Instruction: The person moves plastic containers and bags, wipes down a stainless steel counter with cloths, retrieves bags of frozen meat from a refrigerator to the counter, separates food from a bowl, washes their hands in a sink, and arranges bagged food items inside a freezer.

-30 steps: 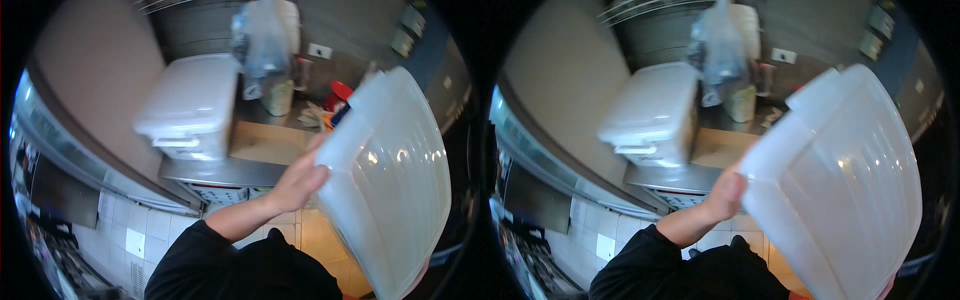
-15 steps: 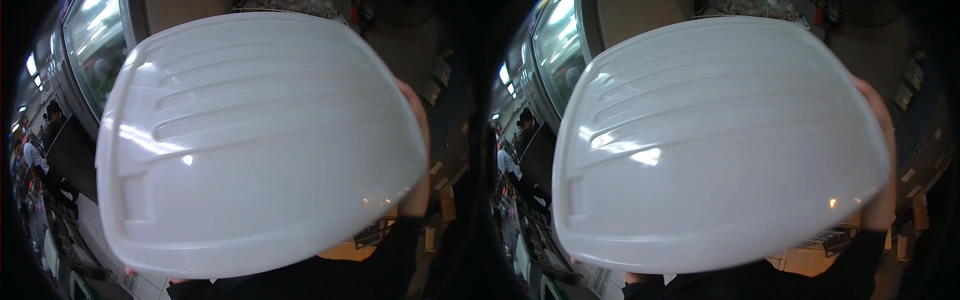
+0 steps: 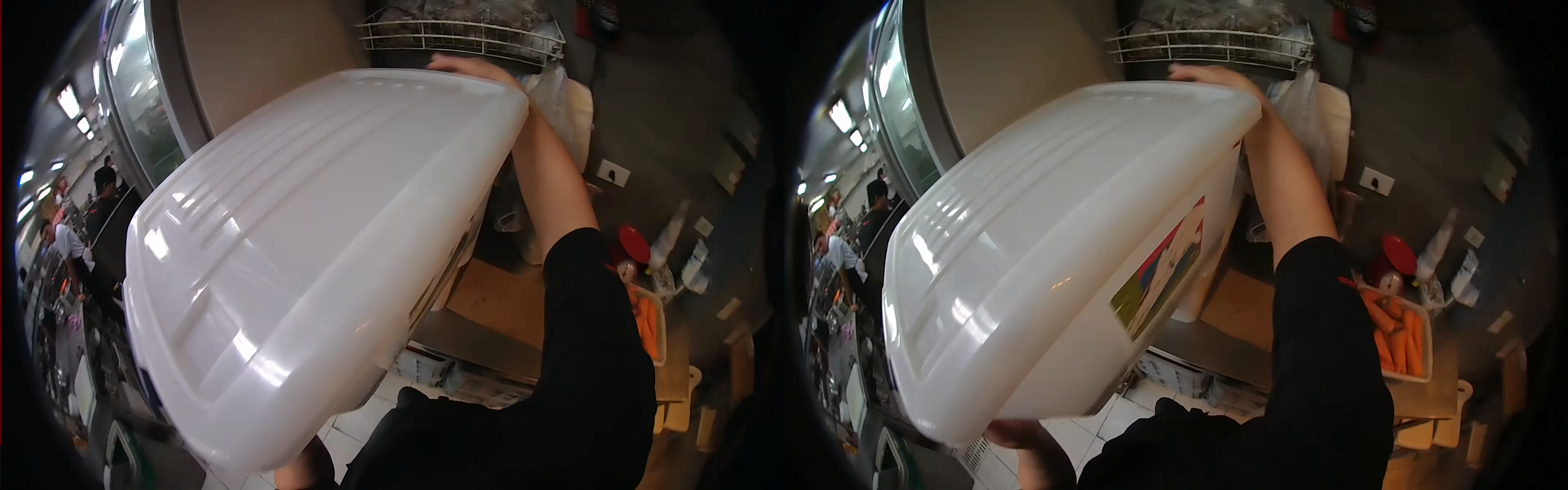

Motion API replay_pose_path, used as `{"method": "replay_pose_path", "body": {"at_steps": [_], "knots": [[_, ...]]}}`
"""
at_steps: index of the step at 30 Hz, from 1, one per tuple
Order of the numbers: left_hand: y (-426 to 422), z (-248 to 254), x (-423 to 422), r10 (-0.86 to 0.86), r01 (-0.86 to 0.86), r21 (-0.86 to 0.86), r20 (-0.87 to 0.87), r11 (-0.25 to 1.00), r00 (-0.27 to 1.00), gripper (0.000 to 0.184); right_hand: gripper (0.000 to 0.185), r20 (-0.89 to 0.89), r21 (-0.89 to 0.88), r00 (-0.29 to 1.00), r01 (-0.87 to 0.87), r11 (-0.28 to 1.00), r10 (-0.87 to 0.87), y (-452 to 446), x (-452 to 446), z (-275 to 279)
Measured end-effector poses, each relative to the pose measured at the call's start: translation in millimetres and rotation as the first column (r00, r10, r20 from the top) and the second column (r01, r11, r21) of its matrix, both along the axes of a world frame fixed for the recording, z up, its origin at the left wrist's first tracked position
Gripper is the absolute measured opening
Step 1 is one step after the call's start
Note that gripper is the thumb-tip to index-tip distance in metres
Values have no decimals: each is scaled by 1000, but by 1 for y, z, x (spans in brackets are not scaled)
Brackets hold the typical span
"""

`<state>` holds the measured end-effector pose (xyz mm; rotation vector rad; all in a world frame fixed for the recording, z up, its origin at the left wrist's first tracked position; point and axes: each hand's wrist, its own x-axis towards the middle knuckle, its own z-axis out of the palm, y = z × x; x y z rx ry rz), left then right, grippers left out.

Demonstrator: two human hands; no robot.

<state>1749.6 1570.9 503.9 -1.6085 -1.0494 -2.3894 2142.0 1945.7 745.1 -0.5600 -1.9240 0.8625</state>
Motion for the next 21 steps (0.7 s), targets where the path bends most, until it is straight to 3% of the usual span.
{"method": "replay_pose_path", "body": {"at_steps": [2,4,5,7,8,10,12,13,15,18,20,21], "knots": [[11,11,20,45,-42,55,-71,998,996,78,77,-217,-531,954,63,845,-207,22,34,6],[27,23,43,100,-83,118,-147,989,984,80,79,-427,-480,890,-75,874,-158,19,67,8],[38,29,54,145,-115,146,-211,982,967,80,80,-493,-391,845,1,920,-210,10,77,3],[63,50,75,306,-238,220,-364,946,880,82,66,-548,-210,779,223,952,-304,-18,77,-12],[78,59,91,290,-226,214,-345,950,893,78,55,-553,-168,691,456,874,-466,-48,64,-21],[99,77,116,268,-243,114,-401,963,876,69,47,-604,88,638,649,755,-478,-83,58,-63],[125,85,139,223,-204,91,-408,975,885,63,40,-481,39,670,660,750,-565,-144,18,-101],[137,81,146,225,-207,89,-405,974,886,63,44,-476,29,758,521,853,-447,-146,5,-132],[162,70,155,168,-199,-4,-523,980,836,58,48,-191,359,772,630,688,-607,-144,-20,-180],[175,44,152,58,-181,-123,-654,976,754,57,51,-211,284,679,731,621,-703,-121,-23,-199],[157,22,131,-116,-60,-253,-623,966,774,55,47,-182,167,601,799,577,-779,-118,-14,-203],[144,8,113,-170,-28,-306,-599,952,782,52,40,-420,52,580,783,620,-698,-123,-21,-207]]}}
